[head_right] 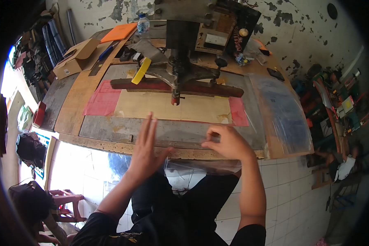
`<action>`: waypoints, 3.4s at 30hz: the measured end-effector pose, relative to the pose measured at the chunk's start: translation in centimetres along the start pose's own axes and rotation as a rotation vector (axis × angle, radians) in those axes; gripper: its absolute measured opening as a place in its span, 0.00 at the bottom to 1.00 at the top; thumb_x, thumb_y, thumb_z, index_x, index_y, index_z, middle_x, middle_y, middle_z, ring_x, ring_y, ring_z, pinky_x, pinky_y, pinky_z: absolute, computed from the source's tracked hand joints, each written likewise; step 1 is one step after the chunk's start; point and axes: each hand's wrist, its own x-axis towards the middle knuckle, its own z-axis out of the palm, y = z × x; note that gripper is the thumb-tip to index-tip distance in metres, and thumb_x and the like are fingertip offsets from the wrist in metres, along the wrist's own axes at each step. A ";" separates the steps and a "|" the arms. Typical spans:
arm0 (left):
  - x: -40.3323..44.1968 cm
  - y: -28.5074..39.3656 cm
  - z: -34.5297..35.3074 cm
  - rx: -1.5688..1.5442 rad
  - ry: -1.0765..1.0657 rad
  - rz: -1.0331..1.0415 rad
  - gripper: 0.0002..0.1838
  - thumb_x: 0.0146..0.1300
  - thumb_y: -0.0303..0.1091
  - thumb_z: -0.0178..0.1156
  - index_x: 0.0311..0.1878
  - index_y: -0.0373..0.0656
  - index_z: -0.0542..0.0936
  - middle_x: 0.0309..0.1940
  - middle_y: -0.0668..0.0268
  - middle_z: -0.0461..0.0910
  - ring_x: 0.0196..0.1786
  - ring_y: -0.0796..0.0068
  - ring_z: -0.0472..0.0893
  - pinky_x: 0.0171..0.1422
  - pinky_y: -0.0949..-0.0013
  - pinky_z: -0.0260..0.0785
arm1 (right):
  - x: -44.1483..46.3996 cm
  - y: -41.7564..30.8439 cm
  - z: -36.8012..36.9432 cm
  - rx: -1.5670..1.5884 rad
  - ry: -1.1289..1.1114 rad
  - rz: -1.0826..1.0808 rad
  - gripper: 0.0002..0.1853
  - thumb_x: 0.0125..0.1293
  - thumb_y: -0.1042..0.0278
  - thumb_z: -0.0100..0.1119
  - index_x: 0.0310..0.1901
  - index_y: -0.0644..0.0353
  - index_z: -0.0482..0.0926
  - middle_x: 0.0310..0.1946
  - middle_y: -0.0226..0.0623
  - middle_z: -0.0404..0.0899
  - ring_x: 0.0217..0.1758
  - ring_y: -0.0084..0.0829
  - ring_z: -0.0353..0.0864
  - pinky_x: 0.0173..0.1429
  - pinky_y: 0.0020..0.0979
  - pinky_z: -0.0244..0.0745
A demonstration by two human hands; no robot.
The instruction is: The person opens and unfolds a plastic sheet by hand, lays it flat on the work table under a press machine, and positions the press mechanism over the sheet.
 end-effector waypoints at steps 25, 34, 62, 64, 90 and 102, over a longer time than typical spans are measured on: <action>-14.2 -8.6 -23.3 -0.408 -0.067 -0.713 0.07 0.65 0.21 0.77 0.43 0.33 0.88 0.40 0.58 0.94 0.45 0.69 0.93 0.54 0.63 0.84 | -6.2 2.2 5.8 0.245 0.505 0.047 0.08 0.74 0.70 0.73 0.45 0.65 0.84 0.40 0.32 0.85 0.46 0.28 0.83 0.59 0.30 0.77; -37.6 -16.7 -27.6 -0.182 0.236 -1.144 0.17 0.71 0.34 0.75 0.55 0.30 0.87 0.42 0.59 0.93 0.43 0.72 0.91 0.50 0.67 0.83 | -5.4 4.4 8.7 0.197 0.690 -0.010 0.06 0.77 0.73 0.69 0.43 0.65 0.81 0.40 0.34 0.83 0.46 0.29 0.82 0.59 0.30 0.76; -39.5 -39.3 -0.2 0.591 -0.138 -1.009 0.18 0.68 0.41 0.75 0.58 0.52 0.87 0.60 0.57 0.89 0.65 0.52 0.85 0.71 0.49 0.76 | -7.6 3.9 10.8 0.087 0.698 -0.020 0.03 0.75 0.74 0.69 0.44 0.63 0.84 0.50 0.39 0.85 0.66 0.41 0.84 0.76 0.45 0.73; -42.4 -37.8 2.6 0.408 -0.304 -1.211 0.23 0.68 0.48 0.76 0.62 0.52 0.87 0.58 0.54 0.90 0.63 0.49 0.87 0.68 0.48 0.79 | -7.5 3.8 10.8 0.082 0.703 -0.019 0.04 0.75 0.74 0.69 0.44 0.63 0.84 0.49 0.39 0.85 0.66 0.41 0.84 0.75 0.45 0.73; -13.9 -14.9 -6.9 0.233 0.858 -0.498 0.38 0.88 0.51 0.48 0.86 0.33 0.57 0.87 0.40 0.53 0.90 0.46 0.54 0.92 0.40 0.43 | -7.3 5.8 18.9 -0.417 0.929 -0.065 0.27 0.82 0.48 0.57 0.69 0.61 0.78 0.74 0.45 0.78 0.87 0.57 0.64 0.90 0.66 0.42; 2.5 -2.9 -0.5 0.071 -0.129 0.102 0.38 0.66 0.59 0.74 0.74 0.51 0.81 0.85 0.59 0.69 0.87 0.55 0.66 0.91 0.40 0.49 | -5.5 10.8 22.5 -0.512 1.159 -0.180 0.31 0.81 0.42 0.59 0.73 0.57 0.72 0.81 0.54 0.65 0.90 0.64 0.49 0.88 0.72 0.39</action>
